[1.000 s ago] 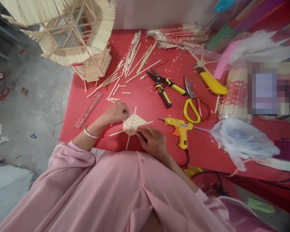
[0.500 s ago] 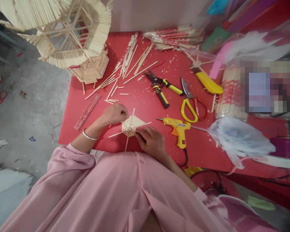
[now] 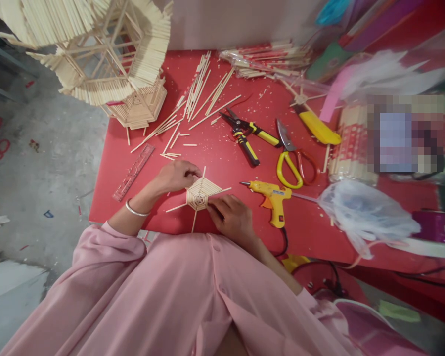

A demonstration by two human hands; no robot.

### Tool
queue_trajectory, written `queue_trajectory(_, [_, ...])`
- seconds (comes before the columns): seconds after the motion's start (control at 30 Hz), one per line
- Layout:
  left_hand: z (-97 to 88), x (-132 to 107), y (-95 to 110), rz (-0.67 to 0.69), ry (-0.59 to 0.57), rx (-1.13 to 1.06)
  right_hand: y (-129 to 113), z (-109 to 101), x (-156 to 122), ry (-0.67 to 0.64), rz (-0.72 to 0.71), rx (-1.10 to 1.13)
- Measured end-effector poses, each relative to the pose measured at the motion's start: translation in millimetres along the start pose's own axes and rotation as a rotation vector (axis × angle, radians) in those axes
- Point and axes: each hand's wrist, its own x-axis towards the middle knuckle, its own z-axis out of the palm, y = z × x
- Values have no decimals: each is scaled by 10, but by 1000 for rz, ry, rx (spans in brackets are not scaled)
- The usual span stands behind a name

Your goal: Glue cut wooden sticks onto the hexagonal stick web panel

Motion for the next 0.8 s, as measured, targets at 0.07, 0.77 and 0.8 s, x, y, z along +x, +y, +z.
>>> queue_trajectory(0.07, [12,1,-23,22,5,1,-3,-1,4,6,-5,3])
queue_trajectory(0.77, [16,-5,-70,92,0,-6,-5,-16,1,-18,13,-1])
queue_trajectory(0.8, [16,-7,-74,97,-2,-7,-3,-15,-1,-24,18,0])
